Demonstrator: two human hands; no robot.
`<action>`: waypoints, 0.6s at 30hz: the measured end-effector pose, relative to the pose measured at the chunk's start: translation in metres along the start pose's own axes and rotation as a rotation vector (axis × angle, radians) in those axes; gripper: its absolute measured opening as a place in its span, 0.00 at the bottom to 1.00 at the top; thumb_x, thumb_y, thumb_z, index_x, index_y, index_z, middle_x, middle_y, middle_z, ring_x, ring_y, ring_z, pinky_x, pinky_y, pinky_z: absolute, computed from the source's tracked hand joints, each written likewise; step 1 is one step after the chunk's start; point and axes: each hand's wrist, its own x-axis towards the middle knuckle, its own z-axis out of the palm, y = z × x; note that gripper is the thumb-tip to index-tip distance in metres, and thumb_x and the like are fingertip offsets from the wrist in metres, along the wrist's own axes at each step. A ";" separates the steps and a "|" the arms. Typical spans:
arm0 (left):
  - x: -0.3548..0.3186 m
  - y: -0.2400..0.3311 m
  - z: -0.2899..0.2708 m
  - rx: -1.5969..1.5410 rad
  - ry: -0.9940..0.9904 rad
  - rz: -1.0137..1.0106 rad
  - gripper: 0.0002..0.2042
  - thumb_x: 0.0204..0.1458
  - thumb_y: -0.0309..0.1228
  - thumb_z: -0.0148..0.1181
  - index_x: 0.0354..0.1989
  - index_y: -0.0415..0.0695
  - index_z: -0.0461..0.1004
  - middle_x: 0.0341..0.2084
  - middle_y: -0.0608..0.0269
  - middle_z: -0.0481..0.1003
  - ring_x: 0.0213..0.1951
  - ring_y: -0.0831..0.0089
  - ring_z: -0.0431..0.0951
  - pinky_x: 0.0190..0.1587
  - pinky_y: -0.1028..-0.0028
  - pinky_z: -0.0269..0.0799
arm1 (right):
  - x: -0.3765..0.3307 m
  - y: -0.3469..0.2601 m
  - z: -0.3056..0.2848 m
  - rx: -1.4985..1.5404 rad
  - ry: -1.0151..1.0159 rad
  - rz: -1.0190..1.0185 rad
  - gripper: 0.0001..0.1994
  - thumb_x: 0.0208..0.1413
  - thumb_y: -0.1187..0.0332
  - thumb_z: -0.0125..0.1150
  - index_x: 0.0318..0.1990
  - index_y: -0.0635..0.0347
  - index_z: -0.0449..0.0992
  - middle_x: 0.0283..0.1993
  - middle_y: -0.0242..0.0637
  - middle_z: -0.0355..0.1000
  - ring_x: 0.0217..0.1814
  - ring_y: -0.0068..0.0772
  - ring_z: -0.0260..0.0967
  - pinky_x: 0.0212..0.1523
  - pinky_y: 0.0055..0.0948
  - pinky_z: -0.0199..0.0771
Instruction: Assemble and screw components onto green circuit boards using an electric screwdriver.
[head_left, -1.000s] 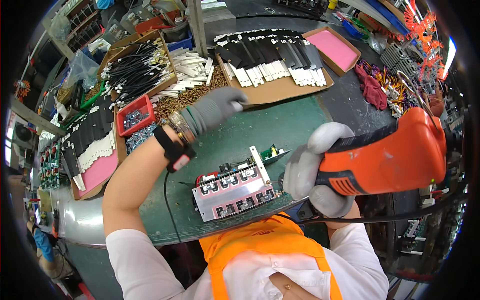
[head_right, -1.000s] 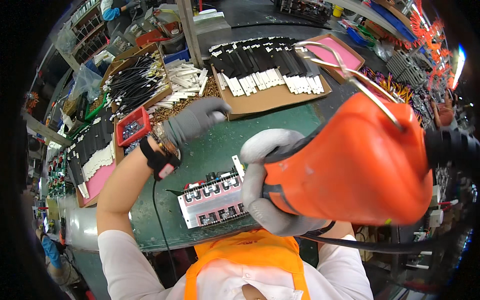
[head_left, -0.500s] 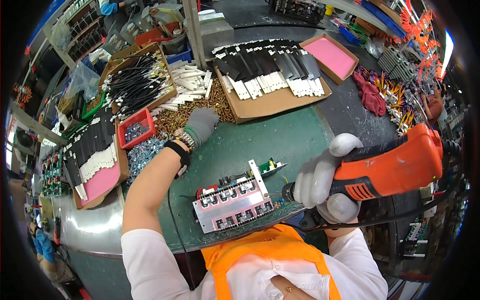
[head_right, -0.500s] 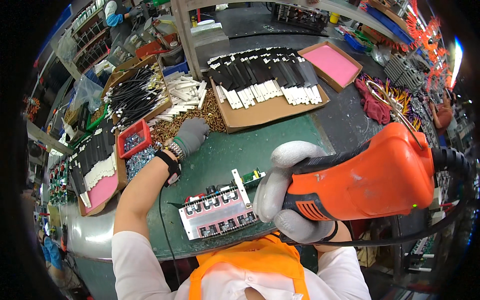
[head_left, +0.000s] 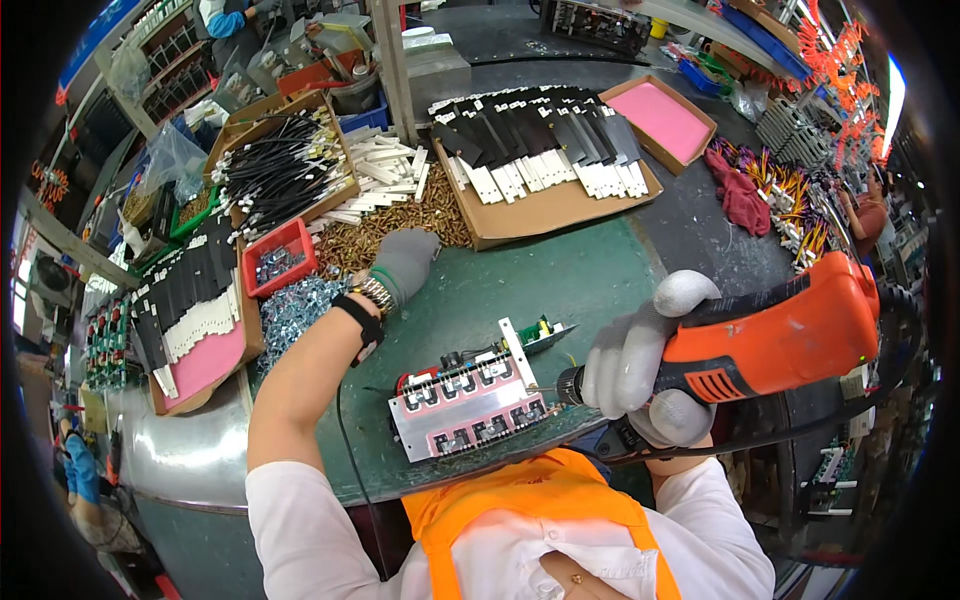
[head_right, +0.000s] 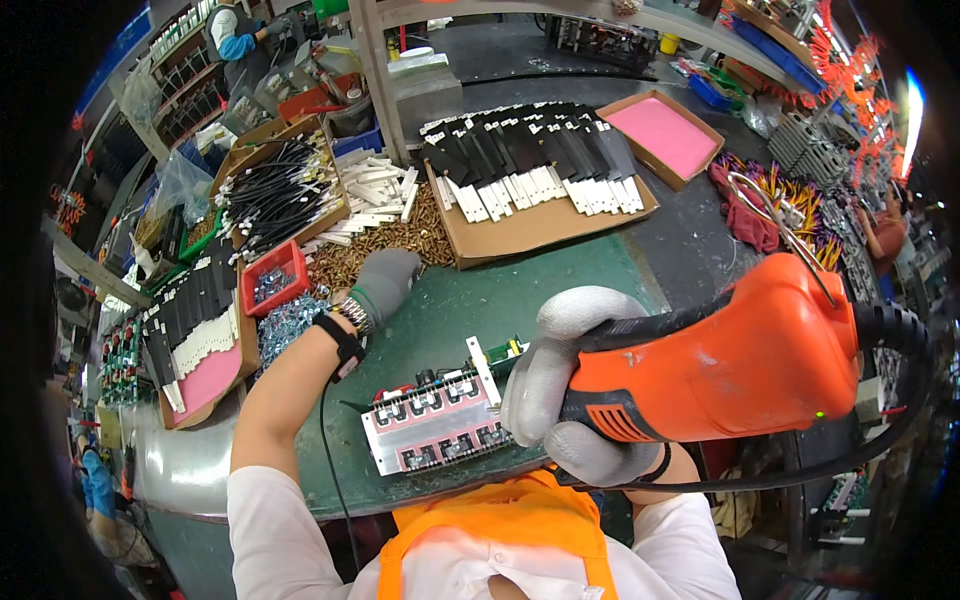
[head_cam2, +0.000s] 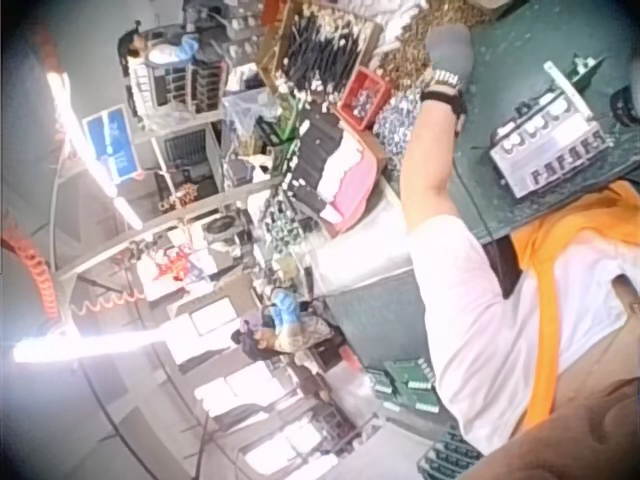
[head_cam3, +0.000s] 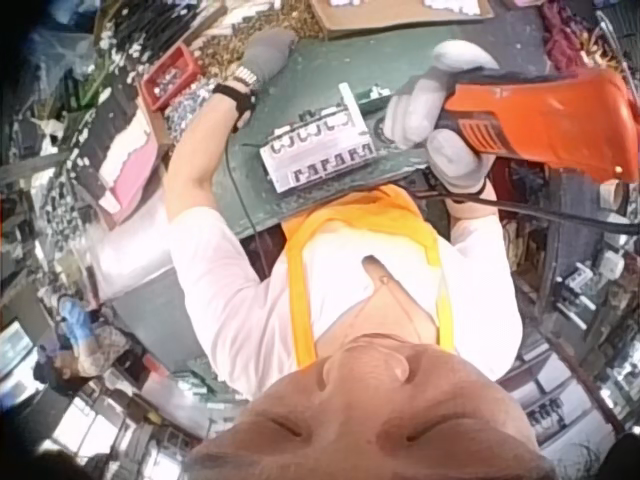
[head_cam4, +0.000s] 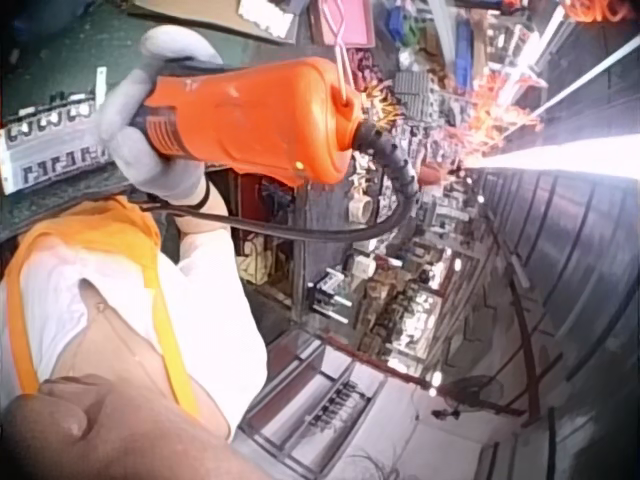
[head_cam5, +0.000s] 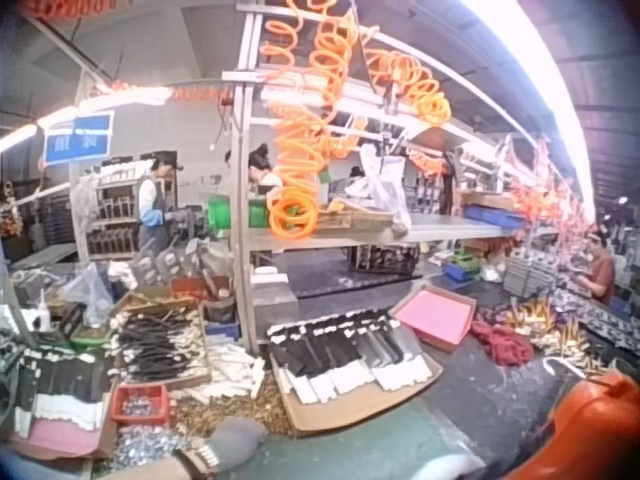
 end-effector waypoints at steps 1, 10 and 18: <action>-0.003 0.000 -0.003 -0.119 0.113 -0.017 0.07 0.49 0.25 0.57 0.37 0.45 0.77 0.34 0.55 0.76 0.40 0.54 0.77 0.45 0.62 0.73 | 0.001 0.000 0.000 0.000 0.004 -0.019 0.36 0.48 0.70 0.71 0.63 0.60 0.56 0.23 0.33 0.69 0.15 0.30 0.63 0.15 0.30 0.60; -0.073 0.060 -0.120 -1.117 -0.100 0.267 0.07 0.51 0.28 0.63 0.37 0.40 0.75 0.28 0.64 0.75 0.31 0.74 0.74 0.38 0.73 0.71 | 0.031 -0.012 -0.006 0.060 -0.098 -0.381 0.34 0.54 0.69 0.65 0.65 0.62 0.55 0.18 0.24 0.64 0.13 0.18 0.60 0.16 0.22 0.64; -0.119 0.090 -0.119 -1.359 -0.292 0.025 0.12 0.51 0.32 0.64 0.42 0.41 0.79 0.28 0.67 0.75 0.28 0.83 0.73 0.31 0.80 0.69 | 0.037 -0.013 -0.008 0.080 -0.278 -0.476 0.30 0.55 0.70 0.64 0.63 0.65 0.55 0.19 0.25 0.66 0.12 0.15 0.61 0.15 0.18 0.65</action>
